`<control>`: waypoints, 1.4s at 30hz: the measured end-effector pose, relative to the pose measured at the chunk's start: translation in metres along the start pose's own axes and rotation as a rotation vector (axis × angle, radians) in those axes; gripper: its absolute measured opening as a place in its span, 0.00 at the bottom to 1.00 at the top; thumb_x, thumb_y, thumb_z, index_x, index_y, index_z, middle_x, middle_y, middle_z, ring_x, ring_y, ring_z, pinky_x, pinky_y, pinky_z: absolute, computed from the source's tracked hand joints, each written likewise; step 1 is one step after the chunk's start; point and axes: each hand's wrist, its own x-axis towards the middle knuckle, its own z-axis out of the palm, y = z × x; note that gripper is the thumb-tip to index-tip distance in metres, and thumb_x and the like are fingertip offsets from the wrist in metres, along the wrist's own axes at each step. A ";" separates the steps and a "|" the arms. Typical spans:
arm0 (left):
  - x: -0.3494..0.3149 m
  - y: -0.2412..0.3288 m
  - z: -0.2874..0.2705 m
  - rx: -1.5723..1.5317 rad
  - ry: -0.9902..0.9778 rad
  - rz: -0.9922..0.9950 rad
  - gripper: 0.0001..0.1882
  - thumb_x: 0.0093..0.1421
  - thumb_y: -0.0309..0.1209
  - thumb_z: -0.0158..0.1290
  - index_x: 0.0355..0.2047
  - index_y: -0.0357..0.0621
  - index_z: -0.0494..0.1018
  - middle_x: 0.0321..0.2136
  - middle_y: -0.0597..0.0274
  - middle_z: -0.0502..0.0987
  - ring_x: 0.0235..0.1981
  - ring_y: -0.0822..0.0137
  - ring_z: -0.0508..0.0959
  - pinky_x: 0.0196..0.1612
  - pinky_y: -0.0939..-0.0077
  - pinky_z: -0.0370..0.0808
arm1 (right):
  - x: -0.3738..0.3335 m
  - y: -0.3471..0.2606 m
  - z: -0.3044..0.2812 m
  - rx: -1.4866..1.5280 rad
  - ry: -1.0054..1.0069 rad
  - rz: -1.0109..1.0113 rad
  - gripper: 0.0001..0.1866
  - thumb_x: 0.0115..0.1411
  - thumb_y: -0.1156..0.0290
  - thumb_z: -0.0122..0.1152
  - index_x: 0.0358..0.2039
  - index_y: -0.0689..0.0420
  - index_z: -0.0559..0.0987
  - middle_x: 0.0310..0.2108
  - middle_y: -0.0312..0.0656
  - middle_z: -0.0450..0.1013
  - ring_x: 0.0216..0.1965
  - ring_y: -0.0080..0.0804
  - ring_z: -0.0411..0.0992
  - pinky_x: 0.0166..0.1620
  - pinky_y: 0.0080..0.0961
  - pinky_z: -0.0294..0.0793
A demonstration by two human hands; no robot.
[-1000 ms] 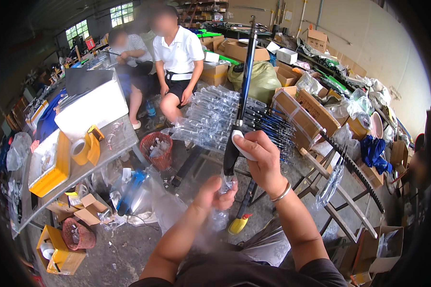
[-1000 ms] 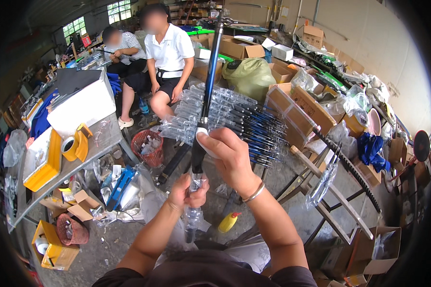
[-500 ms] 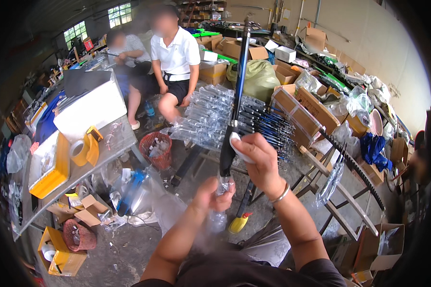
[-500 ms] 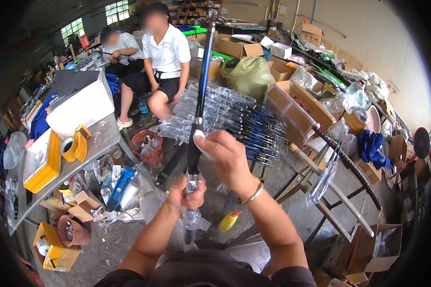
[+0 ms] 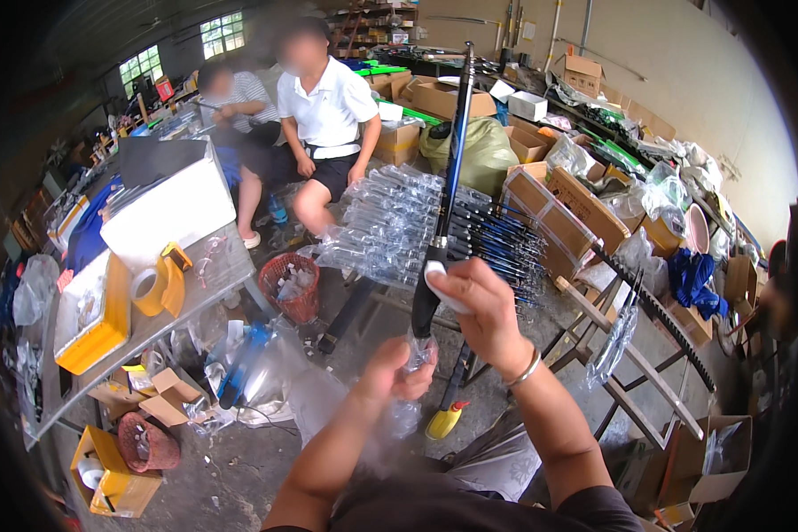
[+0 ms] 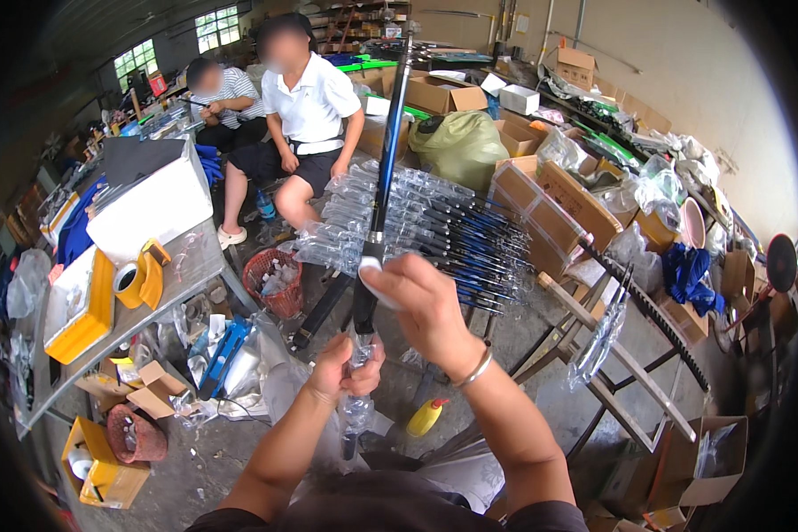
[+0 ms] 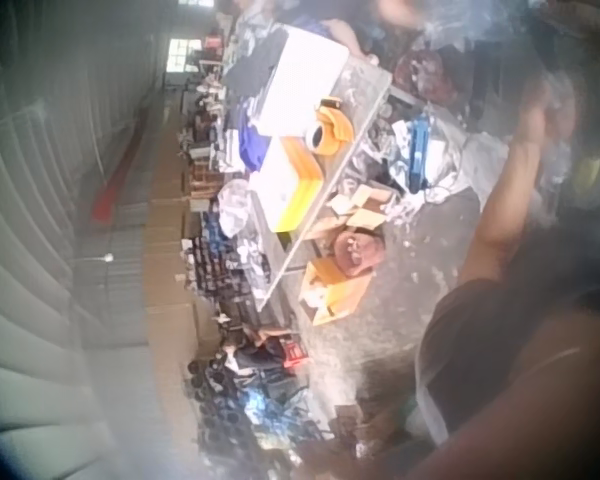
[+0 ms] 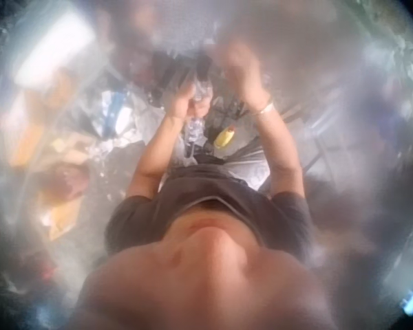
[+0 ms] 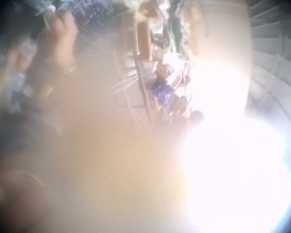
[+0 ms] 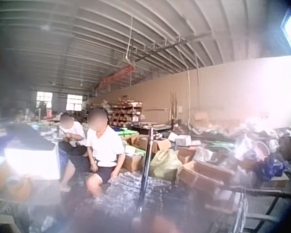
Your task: The person cleans the handle of a fishing rod using a white cloth. They wipe the black grip section thoroughly while holding the rod vertically. The person then places the cleaned rod onto a metal rack filled with other similar rods.
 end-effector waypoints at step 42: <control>-0.002 -0.006 0.003 -0.026 0.014 -0.045 0.27 0.61 0.53 0.48 0.39 0.37 0.67 0.13 0.70 0.58 0.07 0.81 0.52 0.11 0.82 0.48 | -0.016 0.007 0.002 0.151 0.043 0.115 0.24 0.43 0.91 0.58 0.43 0.60 0.79 0.33 0.43 0.71 0.33 0.35 0.72 0.35 0.24 0.72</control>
